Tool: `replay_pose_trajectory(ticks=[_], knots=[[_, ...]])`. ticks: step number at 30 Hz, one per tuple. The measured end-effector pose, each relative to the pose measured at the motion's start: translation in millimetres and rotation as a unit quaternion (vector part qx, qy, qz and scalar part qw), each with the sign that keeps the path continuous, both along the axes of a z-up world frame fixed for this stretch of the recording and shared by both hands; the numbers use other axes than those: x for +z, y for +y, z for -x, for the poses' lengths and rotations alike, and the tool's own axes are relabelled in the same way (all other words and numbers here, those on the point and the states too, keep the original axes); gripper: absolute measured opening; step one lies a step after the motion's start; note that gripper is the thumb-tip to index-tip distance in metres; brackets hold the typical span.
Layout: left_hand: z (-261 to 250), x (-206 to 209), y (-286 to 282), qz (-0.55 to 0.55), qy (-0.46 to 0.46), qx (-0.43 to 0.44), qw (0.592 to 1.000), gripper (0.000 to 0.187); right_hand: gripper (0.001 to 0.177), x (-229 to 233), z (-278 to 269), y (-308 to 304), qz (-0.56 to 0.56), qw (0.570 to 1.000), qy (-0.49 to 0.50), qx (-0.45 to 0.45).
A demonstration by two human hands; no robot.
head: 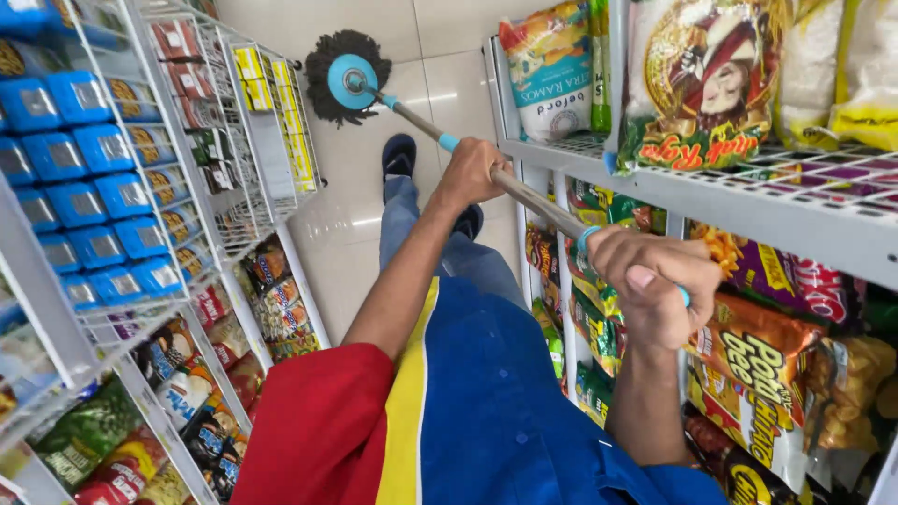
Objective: Mopping the tiled floor between shelves in a convenience store.
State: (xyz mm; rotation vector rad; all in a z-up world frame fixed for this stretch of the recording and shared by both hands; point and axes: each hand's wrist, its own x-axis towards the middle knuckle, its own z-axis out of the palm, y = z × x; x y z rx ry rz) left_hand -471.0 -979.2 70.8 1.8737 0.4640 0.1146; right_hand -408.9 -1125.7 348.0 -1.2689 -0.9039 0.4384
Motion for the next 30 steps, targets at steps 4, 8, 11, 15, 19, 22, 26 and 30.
replay_pose_trajectory(ticks=[4,8,11,15,19,22,26,30], knots=[[-23,-1,-87,-0.046,-0.091,-0.019,0.995,0.041,0.032,54,19,-47,0.068,0.998,-0.006,0.001],[-37,4,-148,-0.019,-0.135,-0.027,0.99,0.048,0.036,63,41,-79,0.112,0.992,-0.057,-0.028],[-13,13,-157,0.011,-0.143,-0.054,0.988,0.022,0.039,55,64,-99,0.1,0.993,-0.054,-0.021],[42,53,-140,0.047,-0.137,-0.043,0.989,0.03,0.039,63,103,-92,0.078,0.996,-0.031,0.008],[115,63,-144,0.102,-0.092,-0.014,0.99,0.059,0.035,69,136,-95,0.064,0.996,-0.032,0.044],[163,63,-153,0.054,0.026,-0.004,0.998,0.039,0.033,63,158,-108,0.055,0.997,0.03,0.052],[241,32,-177,-0.02,0.067,-0.01,0.997,0.042,0.039,34,189,-140,0.034,0.99,0.119,0.065],[268,2,-213,-0.032,0.079,0.052,0.995,0.042,0.036,14,191,-182,0.056,0.985,0.112,0.119]])
